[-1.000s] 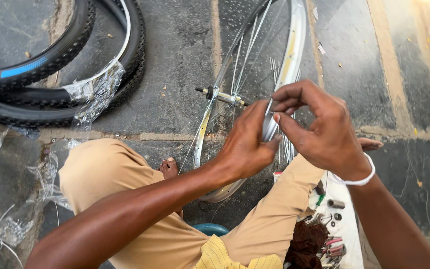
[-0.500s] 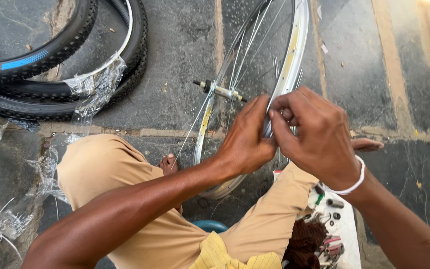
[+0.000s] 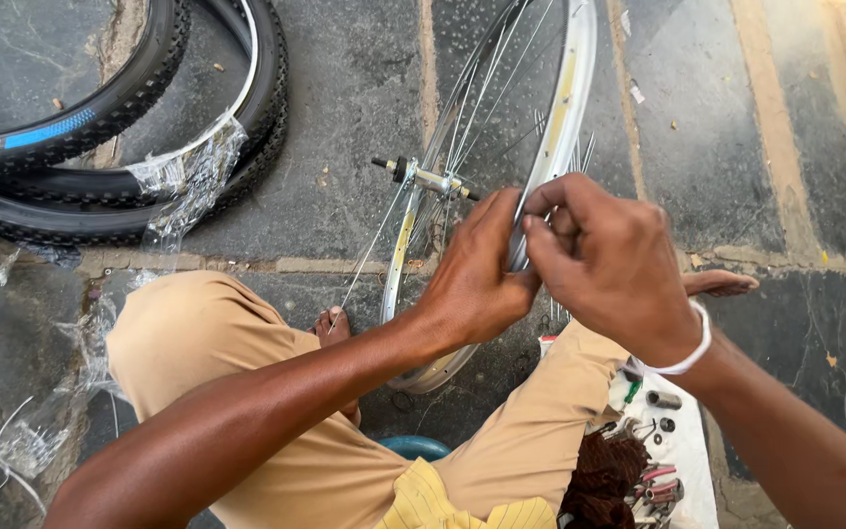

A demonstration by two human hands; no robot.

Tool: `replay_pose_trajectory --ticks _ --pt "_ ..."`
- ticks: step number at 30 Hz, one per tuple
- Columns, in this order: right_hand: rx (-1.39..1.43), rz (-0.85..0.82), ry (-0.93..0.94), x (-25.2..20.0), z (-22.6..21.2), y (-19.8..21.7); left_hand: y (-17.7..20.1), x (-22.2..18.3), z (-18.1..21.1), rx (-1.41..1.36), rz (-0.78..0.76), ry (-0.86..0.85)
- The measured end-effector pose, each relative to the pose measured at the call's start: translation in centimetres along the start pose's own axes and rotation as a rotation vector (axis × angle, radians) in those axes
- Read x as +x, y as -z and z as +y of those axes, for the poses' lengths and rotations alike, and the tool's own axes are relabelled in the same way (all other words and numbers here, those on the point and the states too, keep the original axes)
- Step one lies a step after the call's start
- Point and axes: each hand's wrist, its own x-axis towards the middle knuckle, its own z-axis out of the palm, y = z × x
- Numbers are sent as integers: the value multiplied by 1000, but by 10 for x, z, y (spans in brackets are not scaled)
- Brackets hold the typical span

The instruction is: The person threads metal spokes through the hub of a bicycle wheel and inserts them into the rim, securing them with small metal nipples by hand.

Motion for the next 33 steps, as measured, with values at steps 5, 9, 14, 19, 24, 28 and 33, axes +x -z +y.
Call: replay_pose_trajectory --ticks 5,9,14,19,24,28,33 --pt "54 20 149 2 0 0 5 3 2 -1 -18 18" --pt "50 124 129 -3 17 -6 14 3 7 12 -75 29" --pt "891 537 -146 3 52 -74 44 6 11 38 -102 250" --pt "1568 -70 -47 28 60 -150 62 -5 14 504 156 -224" --pt "2160 -106 0 37 39 -177 71 -11 25 428 151 -114" --pt "1881 -46 211 48 32 -179 73 -12 24 203 206 47" --pt "2080 -66 422 49 32 -168 80 -15 20 480 145 -124"
